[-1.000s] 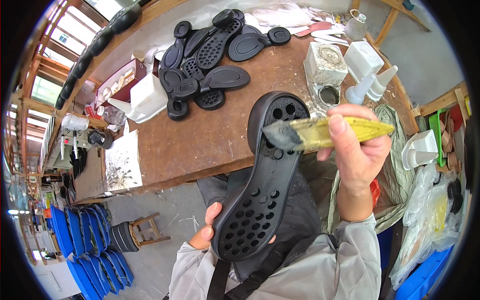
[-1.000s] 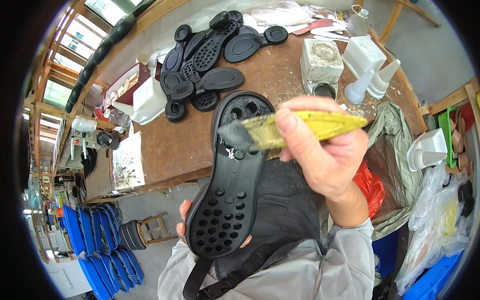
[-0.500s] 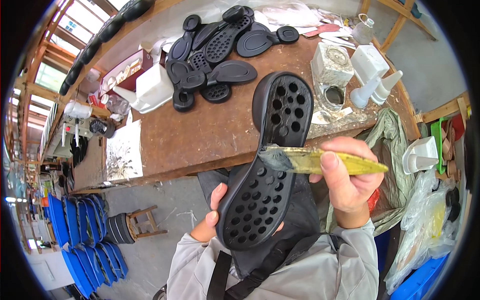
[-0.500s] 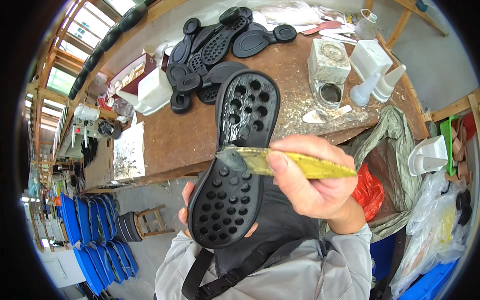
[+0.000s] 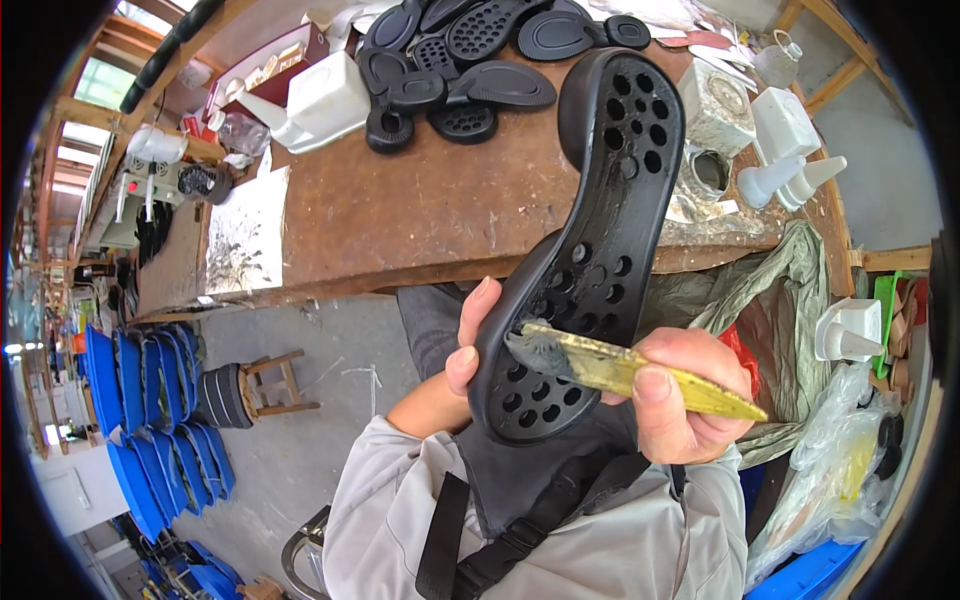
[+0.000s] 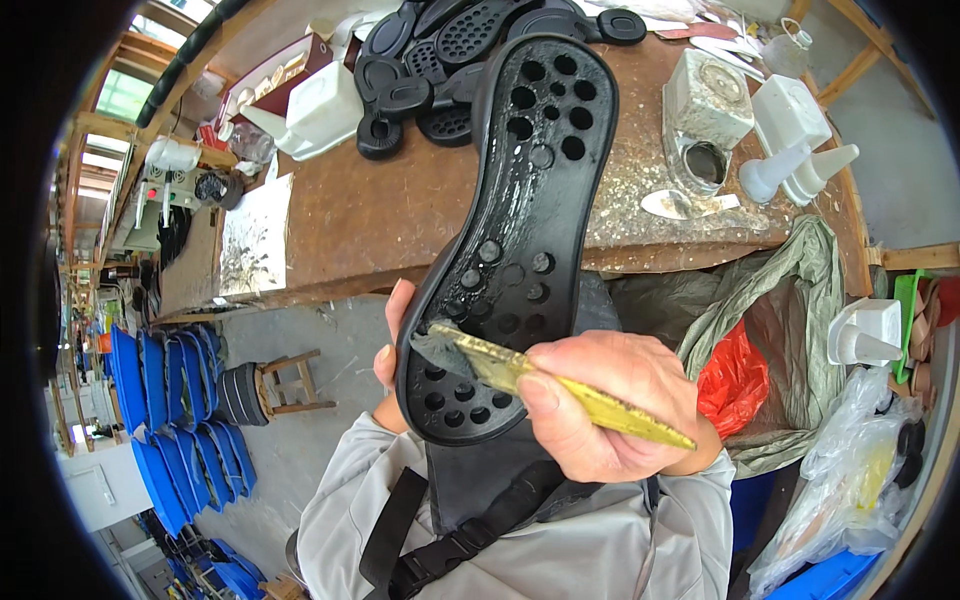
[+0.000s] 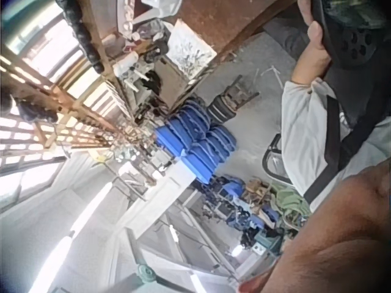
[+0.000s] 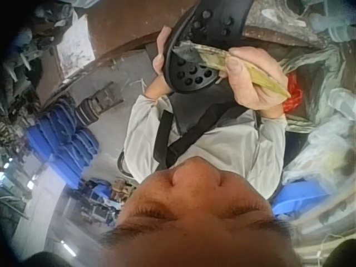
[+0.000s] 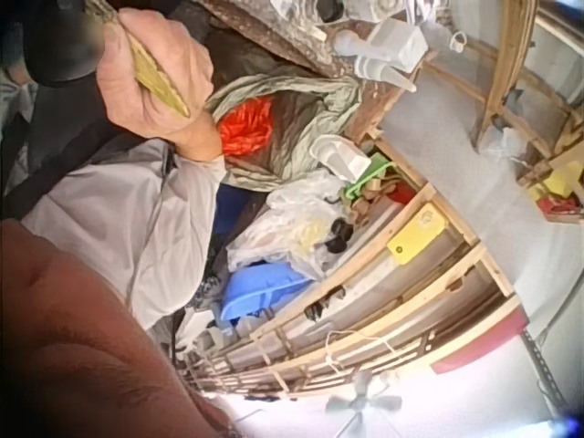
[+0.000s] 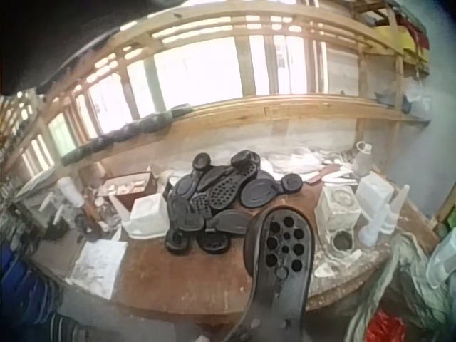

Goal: Applying glue to the bottom of shoe soles using a brush.

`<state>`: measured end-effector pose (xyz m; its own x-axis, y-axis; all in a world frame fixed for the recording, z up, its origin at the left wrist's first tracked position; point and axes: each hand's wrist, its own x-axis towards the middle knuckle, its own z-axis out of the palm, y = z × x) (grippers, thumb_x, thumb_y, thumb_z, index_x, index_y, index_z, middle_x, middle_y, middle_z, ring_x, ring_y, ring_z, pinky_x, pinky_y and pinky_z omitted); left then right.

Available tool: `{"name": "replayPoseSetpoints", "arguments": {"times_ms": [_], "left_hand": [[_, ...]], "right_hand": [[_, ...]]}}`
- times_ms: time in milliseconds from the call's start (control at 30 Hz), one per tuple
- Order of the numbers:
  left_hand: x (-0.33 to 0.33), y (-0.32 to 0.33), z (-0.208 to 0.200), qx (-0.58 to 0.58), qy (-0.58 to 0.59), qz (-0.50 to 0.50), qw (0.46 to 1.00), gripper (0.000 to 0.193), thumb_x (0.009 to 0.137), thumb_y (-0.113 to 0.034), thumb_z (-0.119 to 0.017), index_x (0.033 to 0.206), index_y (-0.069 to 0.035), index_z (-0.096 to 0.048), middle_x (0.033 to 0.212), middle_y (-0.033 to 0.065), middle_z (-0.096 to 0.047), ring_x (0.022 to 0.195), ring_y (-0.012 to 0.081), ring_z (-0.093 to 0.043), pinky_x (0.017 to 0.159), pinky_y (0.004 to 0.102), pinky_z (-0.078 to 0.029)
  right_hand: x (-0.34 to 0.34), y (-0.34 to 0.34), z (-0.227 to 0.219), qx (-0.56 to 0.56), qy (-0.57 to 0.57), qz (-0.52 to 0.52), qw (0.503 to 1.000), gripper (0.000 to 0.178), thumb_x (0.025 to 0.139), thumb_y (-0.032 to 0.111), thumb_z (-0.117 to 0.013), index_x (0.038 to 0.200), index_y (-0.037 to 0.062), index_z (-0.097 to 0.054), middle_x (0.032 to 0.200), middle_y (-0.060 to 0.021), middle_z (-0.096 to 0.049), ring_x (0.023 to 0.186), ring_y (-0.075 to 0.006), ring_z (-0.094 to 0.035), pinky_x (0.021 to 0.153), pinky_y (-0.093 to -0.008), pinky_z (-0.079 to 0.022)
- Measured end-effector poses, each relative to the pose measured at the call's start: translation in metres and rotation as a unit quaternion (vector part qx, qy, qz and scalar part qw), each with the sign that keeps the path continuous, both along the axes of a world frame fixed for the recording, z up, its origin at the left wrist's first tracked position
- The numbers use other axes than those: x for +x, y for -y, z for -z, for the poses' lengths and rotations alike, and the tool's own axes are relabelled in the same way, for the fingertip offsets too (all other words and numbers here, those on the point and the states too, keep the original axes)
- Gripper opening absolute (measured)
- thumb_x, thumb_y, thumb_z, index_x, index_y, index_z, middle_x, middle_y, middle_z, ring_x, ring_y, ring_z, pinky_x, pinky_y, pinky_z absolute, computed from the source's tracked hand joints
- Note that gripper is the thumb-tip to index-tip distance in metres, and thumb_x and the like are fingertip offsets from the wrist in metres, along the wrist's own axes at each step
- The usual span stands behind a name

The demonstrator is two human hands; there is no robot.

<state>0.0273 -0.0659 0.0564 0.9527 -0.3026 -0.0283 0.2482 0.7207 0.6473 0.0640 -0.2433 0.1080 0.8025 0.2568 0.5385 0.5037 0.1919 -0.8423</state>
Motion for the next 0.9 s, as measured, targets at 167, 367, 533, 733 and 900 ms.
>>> {"name": "replayPoseSetpoints", "arguments": {"times_ms": [167,367,533,733,900], "left_hand": [[0.003,0.003,0.014,0.028,0.225,-0.077,0.971,0.069,0.083,-0.055,-0.044,0.143,-0.028,-0.021,0.144,0.0172,-0.029,0.128,0.0366,-0.035,0.102,0.0551,-0.034],[0.003,0.003,0.011,-0.279,0.098,0.121,0.948,0.086,0.071,-0.068,-0.049,0.140,-0.019,-0.032,0.140,0.0142,-0.037,0.126,0.0327,-0.040,0.100,0.0544,-0.034],[-0.003,0.002,-0.006,-0.190,-0.016,0.075,0.979,0.086,0.076,-0.060,-0.048,0.143,-0.013,-0.024,0.136,0.0194,-0.038,0.112,0.0389,-0.049,0.090,0.0558,-0.043],[0.006,0.007,0.024,-0.090,0.160,-0.084,0.979,0.064,0.085,-0.043,-0.040,0.142,-0.019,-0.025,0.144,0.0215,-0.027,0.128,0.0377,-0.036,0.106,0.0459,-0.031],[0.010,0.002,0.032,-0.127,0.131,-0.045,0.982,0.060,0.086,-0.039,-0.038,0.141,-0.018,-0.028,0.142,0.0215,-0.030,0.127,0.0345,-0.038,0.106,0.0446,-0.031]], "right_hand": [[-0.006,-0.007,-0.003,-0.001,0.047,-0.021,0.999,0.020,0.073,-0.003,-0.068,0.090,-0.0088,-0.059,0.065,-0.0118,-0.062,0.045,-0.0176,-0.059,0.042,-0.0265,-0.046],[0.011,0.000,-0.018,-0.023,-0.043,0.025,0.998,0.020,0.081,-0.001,-0.064,0.099,-0.0071,-0.058,0.076,-0.0125,-0.064,0.054,-0.0118,-0.060,0.045,-0.0225,-0.048],[0.011,-0.002,-0.024,0.012,-0.040,0.070,0.997,0.018,0.084,0.000,-0.061,0.100,-0.0063,-0.057,0.077,-0.0127,-0.064,0.055,-0.0113,-0.060,0.046,-0.0200,-0.048],[-0.008,-0.008,-0.017,-0.062,0.052,0.009,0.997,0.023,0.069,-0.002,-0.071,0.089,-0.0077,-0.061,0.065,-0.0118,-0.063,0.047,-0.0175,-0.061,0.042,-0.0271,-0.048],[-0.003,-0.008,-0.016,-0.046,0.147,-0.083,0.985,0.026,0.067,-0.005,-0.072,0.089,-0.0100,-0.059,0.066,-0.0146,-0.063,0.046,-0.0196,-0.060,0.041,-0.0293,-0.048]]}}
